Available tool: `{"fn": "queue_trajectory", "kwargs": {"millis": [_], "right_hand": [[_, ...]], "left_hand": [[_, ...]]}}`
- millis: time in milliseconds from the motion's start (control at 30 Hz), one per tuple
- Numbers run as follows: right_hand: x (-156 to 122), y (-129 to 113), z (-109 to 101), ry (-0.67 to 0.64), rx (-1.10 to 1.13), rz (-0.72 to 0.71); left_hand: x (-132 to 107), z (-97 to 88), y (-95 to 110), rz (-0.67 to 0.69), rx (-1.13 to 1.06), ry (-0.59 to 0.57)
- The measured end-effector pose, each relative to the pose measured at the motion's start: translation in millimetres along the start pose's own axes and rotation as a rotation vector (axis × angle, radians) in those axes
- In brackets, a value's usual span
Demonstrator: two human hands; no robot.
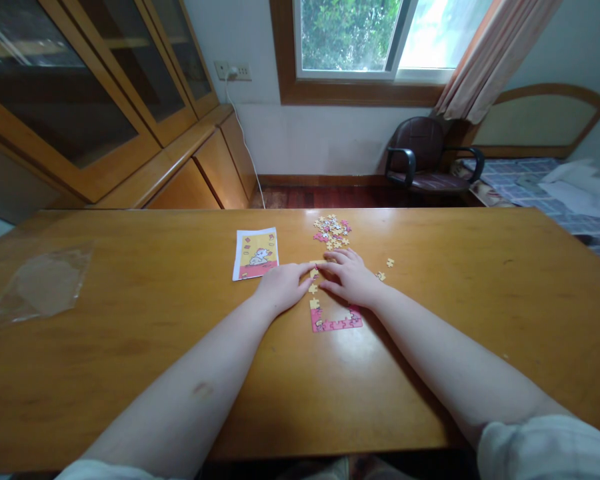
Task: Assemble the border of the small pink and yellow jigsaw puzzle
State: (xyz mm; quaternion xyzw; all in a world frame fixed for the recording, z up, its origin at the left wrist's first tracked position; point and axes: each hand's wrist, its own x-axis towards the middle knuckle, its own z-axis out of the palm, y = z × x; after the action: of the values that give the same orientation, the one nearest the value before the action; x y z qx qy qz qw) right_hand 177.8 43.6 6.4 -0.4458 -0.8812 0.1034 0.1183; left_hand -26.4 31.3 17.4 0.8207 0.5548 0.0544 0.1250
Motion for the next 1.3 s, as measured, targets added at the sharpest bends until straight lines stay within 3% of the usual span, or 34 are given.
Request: {"fn": "queue_trajectory", "kwargs": {"millis": [300, 400, 467, 600, 667, 967, 1300], "right_hand": [[-2, -6, -2, 0.036, -0.001, 0.003], [0, -2, -13, 0.043, -0.054, 0.049], [0, 8, -28, 0.017, -0.106, 0.157], [-6, 33, -63, -0.296, -0.167, 0.499], [-11, 40, -75, -0.447, -0.180, 0.580], [-8, 46, -73, -0.613, -0.211, 0.578], [-10, 34, -82, -0.608, -0.164, 0.523]], "left_hand": [[0, -3.9, -2, -0.036, -0.101, 0.022], [0, -4.2, -3, -0.041, -0.112, 0.023], [0, -4.2, -4, -0.045, -0.121, 0.026], [0, -4.2, -5, -0.062, -0.144, 0.016], [0, -4.3, -5, -0.069, -0.143, 0.007], [1, -4.9, -6, -0.095, -0.159, 0.001], [2, -1.7, -9, -0.109, -0.156, 0.006]]}}
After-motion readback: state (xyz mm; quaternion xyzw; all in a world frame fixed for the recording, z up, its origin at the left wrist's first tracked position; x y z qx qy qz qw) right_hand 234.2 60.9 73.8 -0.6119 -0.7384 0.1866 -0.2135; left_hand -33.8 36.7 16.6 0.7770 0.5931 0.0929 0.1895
